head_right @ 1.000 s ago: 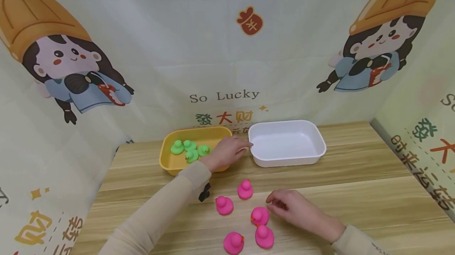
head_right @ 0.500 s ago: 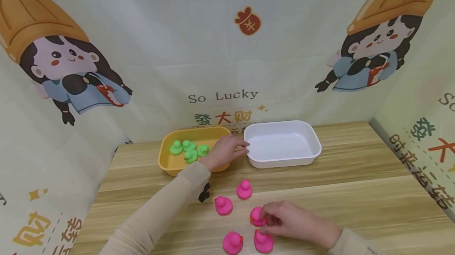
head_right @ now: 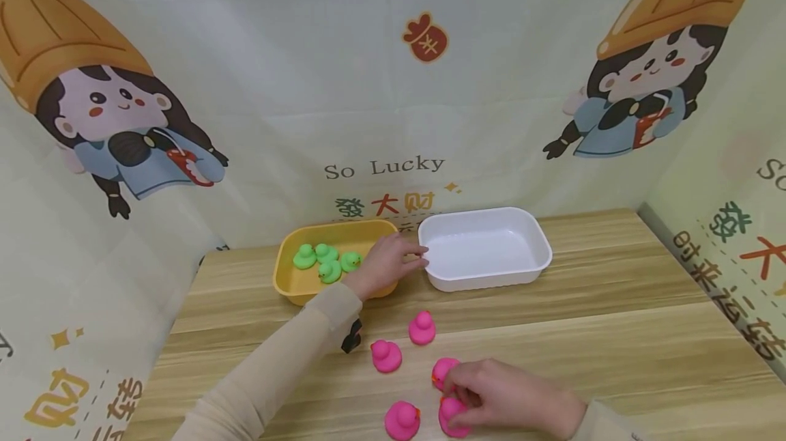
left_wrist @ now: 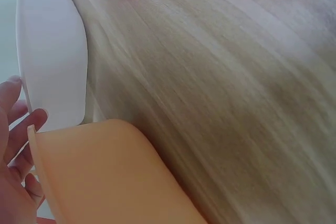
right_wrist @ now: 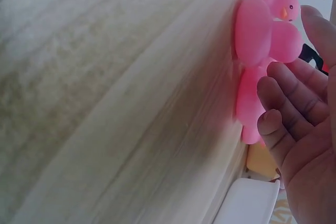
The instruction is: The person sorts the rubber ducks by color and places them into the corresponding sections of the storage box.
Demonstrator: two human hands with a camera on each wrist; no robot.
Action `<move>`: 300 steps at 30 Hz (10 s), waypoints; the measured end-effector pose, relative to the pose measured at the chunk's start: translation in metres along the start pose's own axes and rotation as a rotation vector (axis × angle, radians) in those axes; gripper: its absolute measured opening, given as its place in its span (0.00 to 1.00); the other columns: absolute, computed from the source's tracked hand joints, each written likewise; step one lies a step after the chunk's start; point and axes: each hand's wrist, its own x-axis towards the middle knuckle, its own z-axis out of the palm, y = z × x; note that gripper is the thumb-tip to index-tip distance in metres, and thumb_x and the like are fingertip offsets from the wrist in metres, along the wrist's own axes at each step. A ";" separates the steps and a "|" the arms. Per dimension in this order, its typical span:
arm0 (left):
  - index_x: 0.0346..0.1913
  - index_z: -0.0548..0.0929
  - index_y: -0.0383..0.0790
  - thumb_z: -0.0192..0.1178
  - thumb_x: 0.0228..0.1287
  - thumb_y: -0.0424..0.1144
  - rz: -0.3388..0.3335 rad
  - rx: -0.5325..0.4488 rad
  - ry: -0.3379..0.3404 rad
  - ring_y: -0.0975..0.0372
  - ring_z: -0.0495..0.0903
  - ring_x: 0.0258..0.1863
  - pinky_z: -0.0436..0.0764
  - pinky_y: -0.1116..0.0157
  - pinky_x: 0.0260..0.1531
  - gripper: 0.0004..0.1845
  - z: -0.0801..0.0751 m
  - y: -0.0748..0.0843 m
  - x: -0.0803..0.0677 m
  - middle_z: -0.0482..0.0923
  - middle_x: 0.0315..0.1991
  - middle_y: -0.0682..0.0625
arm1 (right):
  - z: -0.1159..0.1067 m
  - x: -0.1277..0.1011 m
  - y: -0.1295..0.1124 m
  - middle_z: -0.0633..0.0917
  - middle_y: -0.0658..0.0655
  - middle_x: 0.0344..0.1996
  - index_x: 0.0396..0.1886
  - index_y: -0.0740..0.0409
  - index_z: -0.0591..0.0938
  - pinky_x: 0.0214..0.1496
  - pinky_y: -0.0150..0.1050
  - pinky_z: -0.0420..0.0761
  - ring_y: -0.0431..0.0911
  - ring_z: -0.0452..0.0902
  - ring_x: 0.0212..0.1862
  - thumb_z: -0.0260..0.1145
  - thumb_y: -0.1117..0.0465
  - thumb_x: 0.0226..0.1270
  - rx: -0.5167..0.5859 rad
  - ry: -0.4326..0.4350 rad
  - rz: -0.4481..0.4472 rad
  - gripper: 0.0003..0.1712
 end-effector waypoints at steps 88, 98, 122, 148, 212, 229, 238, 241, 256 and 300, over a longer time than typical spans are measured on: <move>0.58 0.89 0.40 0.67 0.73 0.48 -0.024 -0.069 0.059 0.57 0.79 0.51 0.77 0.61 0.58 0.19 0.000 0.000 -0.001 0.89 0.50 0.51 | -0.139 0.072 0.072 0.85 0.49 0.33 0.49 0.63 0.85 0.38 0.37 0.82 0.40 0.76 0.34 0.73 0.61 0.69 -0.330 0.131 0.326 0.13; 0.59 0.89 0.41 0.66 0.73 0.49 -0.031 -0.052 0.040 0.57 0.79 0.51 0.78 0.61 0.59 0.20 0.001 0.000 -0.001 0.89 0.51 0.51 | -0.141 0.088 0.099 0.87 0.53 0.36 0.51 0.65 0.86 0.45 0.45 0.84 0.45 0.80 0.39 0.72 0.62 0.70 -0.321 0.118 0.382 0.14; 0.57 0.89 0.40 0.65 0.74 0.49 0.011 -0.006 0.057 0.58 0.79 0.49 0.78 0.62 0.56 0.19 0.002 -0.002 0.000 0.89 0.48 0.52 | -0.122 0.127 0.136 0.88 0.64 0.43 0.49 0.72 0.85 0.60 0.53 0.82 0.56 0.83 0.48 0.67 0.76 0.67 -0.298 0.048 0.418 0.11; 0.59 0.88 0.40 0.65 0.74 0.49 -0.032 -0.017 0.047 0.58 0.77 0.51 0.77 0.61 0.58 0.20 0.003 0.000 0.001 0.89 0.50 0.52 | -0.128 0.115 0.127 0.87 0.60 0.36 0.46 0.71 0.86 0.50 0.50 0.84 0.52 0.82 0.41 0.68 0.73 0.68 -0.313 0.111 0.378 0.09; 0.62 0.87 0.41 0.65 0.74 0.49 -0.025 -0.068 0.012 0.58 0.76 0.53 0.78 0.61 0.59 0.21 0.001 -0.001 0.003 0.88 0.54 0.51 | -0.042 0.024 0.021 0.87 0.51 0.40 0.48 0.58 0.87 0.42 0.32 0.83 0.38 0.80 0.39 0.73 0.64 0.68 -0.165 0.069 0.004 0.10; 0.62 0.87 0.41 0.65 0.74 0.48 -0.044 -0.065 0.009 0.57 0.77 0.54 0.78 0.60 0.60 0.21 -0.002 0.003 0.000 0.88 0.55 0.50 | -0.017 0.013 0.022 0.84 0.45 0.42 0.55 0.51 0.86 0.43 0.27 0.81 0.34 0.78 0.41 0.73 0.61 0.71 -0.108 0.061 -0.026 0.15; 0.62 0.86 0.41 0.65 0.74 0.48 -0.038 -0.057 0.011 0.57 0.77 0.53 0.78 0.60 0.60 0.21 -0.001 0.002 0.000 0.88 0.55 0.50 | -0.015 0.013 0.023 0.82 0.44 0.41 0.54 0.49 0.86 0.43 0.24 0.80 0.34 0.77 0.41 0.73 0.61 0.71 -0.114 0.060 -0.042 0.14; 0.62 0.86 0.40 0.65 0.74 0.48 -0.039 -0.059 0.011 0.57 0.77 0.53 0.78 0.60 0.60 0.21 -0.001 0.002 0.000 0.88 0.55 0.50 | -0.015 0.013 0.024 0.82 0.44 0.41 0.54 0.50 0.86 0.42 0.24 0.79 0.33 0.76 0.41 0.73 0.61 0.70 -0.122 0.062 -0.050 0.14; 0.63 0.86 0.41 0.64 0.75 0.49 -0.045 -0.061 0.005 0.58 0.76 0.53 0.77 0.60 0.61 0.21 -0.001 0.002 0.000 0.88 0.55 0.50 | -0.019 0.015 0.020 0.82 0.40 0.38 0.47 0.48 0.86 0.38 0.26 0.79 0.30 0.73 0.38 0.73 0.59 0.70 -0.085 0.031 0.066 0.08; 0.61 0.87 0.40 0.65 0.74 0.48 -0.024 -0.052 0.011 0.57 0.77 0.52 0.78 0.60 0.59 0.20 -0.002 0.001 0.000 0.88 0.54 0.50 | -0.145 0.029 0.042 0.82 0.43 0.31 0.42 0.57 0.85 0.30 0.32 0.77 0.35 0.72 0.29 0.79 0.64 0.61 -0.195 0.225 0.323 0.12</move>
